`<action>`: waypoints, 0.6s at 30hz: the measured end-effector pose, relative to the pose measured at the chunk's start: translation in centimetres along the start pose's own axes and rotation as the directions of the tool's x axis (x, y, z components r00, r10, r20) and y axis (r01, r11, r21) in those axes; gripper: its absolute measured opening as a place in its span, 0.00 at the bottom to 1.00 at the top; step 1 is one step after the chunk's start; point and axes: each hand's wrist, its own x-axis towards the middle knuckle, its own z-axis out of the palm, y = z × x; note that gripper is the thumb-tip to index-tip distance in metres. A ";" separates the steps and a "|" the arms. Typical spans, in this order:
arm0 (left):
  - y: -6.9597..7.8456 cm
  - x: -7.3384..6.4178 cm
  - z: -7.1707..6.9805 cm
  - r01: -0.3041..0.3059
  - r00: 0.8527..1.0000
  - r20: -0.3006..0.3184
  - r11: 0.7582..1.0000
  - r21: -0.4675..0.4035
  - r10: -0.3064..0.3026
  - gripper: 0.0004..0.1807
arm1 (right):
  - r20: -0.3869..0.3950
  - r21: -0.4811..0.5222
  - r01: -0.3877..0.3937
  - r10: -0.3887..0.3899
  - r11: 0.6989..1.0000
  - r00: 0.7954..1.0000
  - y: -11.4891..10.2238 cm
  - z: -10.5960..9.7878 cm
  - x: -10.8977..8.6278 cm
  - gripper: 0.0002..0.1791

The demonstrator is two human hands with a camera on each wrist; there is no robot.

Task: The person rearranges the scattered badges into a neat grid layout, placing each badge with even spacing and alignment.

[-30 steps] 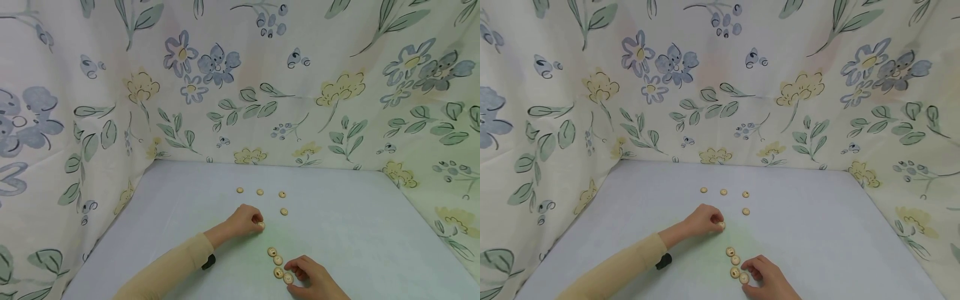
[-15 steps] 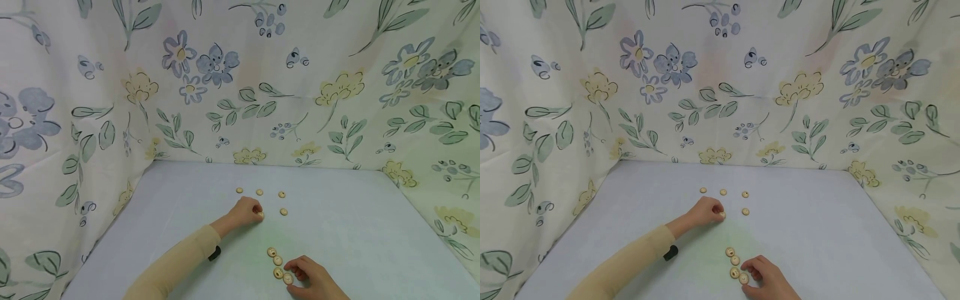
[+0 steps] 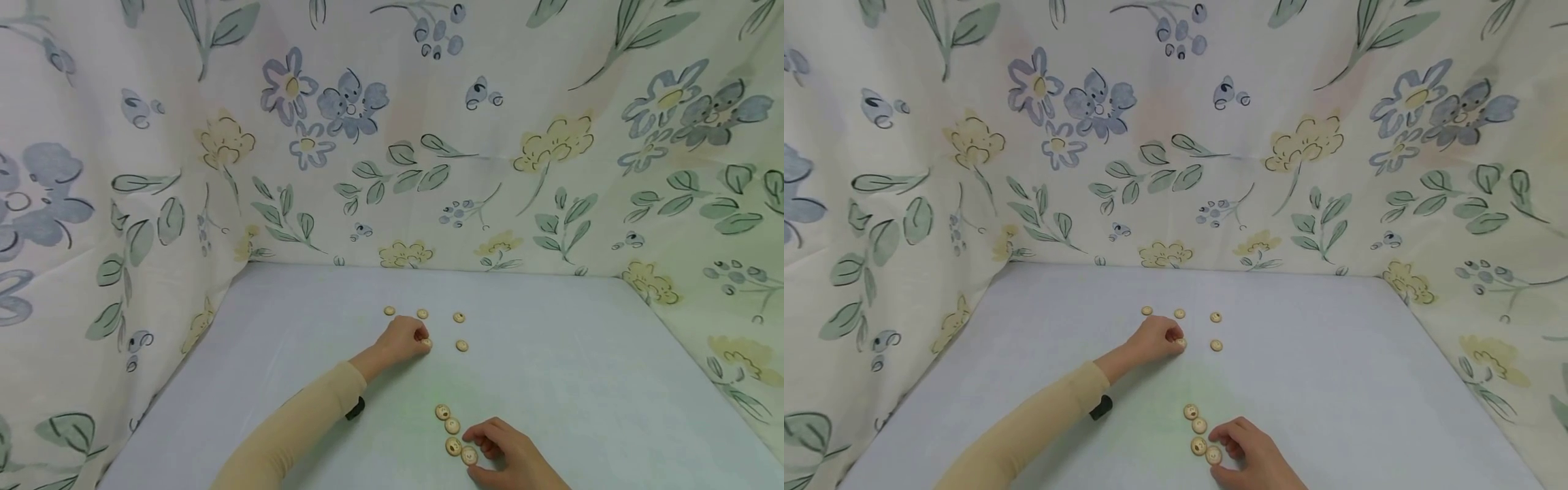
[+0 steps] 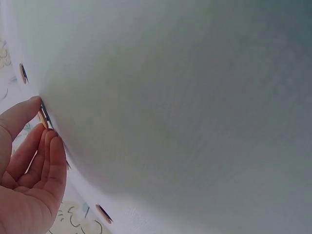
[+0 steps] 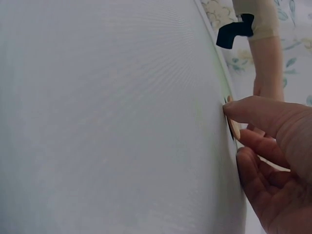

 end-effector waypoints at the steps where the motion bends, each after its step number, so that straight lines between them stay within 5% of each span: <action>1: 0.0 0.0 0.0 0.001 1.000 -0.003 1.000 0.002 -0.001 0.05 | -0.004 -0.004 0.009 -0.009 1.000 1.000 0.0 0.0 0.0 0.16; 18: -0.2 0.1 -0.1 0.034 0.999 0.004 0.999 -0.006 -0.034 0.06 | 0.006 -0.010 -0.028 0.029 1.000 1.000 -0.3 0.0 0.0 0.16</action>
